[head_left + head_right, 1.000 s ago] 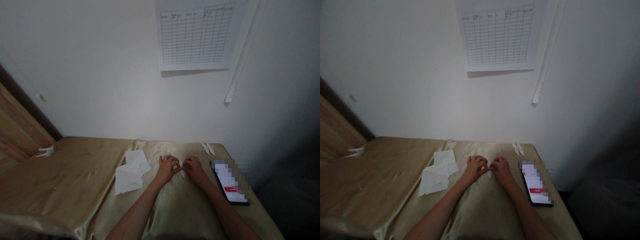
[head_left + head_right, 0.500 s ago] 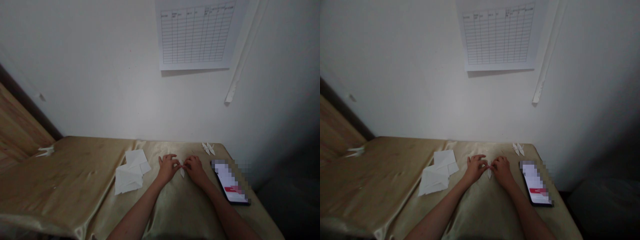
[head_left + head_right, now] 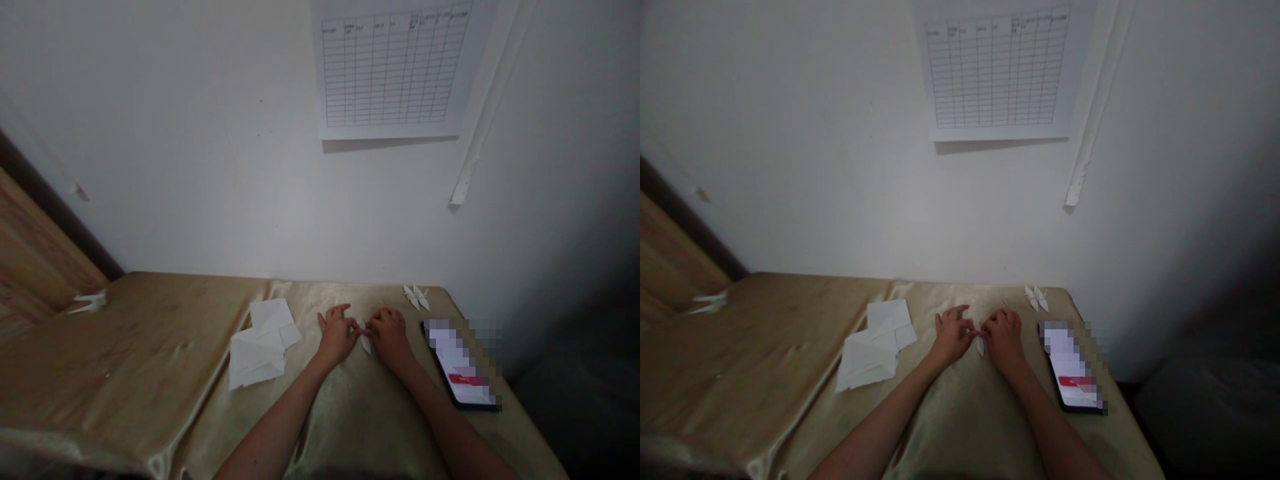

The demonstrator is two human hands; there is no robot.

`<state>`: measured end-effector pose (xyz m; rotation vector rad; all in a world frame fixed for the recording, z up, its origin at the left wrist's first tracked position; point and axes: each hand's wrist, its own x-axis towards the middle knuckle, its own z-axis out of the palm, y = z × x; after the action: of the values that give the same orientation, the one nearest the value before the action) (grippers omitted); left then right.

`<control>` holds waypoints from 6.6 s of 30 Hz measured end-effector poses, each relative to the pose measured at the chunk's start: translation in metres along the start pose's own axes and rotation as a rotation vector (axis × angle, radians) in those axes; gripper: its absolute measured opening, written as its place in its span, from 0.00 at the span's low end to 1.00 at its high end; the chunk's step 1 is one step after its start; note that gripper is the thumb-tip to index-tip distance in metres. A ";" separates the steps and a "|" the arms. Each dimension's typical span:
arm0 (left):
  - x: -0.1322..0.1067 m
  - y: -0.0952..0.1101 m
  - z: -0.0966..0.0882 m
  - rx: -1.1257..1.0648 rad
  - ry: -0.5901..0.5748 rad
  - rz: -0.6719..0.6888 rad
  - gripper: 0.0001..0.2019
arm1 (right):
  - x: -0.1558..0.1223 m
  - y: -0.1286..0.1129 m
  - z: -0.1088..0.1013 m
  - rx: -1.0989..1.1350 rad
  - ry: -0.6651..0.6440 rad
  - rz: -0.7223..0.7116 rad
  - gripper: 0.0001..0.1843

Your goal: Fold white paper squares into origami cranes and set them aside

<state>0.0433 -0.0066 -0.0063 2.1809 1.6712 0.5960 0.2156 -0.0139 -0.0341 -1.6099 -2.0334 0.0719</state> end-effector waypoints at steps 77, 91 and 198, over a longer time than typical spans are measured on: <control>-0.002 -0.006 -0.011 0.145 0.013 -0.010 0.12 | -0.006 -0.011 -0.005 0.081 0.020 0.208 0.04; -0.001 -0.011 -0.010 0.268 -0.025 -0.017 0.21 | -0.011 -0.025 -0.017 -0.102 -0.025 0.165 0.09; -0.006 -0.014 -0.024 0.080 -0.009 0.060 0.06 | -0.006 0.001 -0.004 0.223 0.029 -0.100 0.06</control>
<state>0.0183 -0.0083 0.0066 2.2937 1.6572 0.5436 0.2196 -0.0198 -0.0331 -1.3634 -2.0031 0.2291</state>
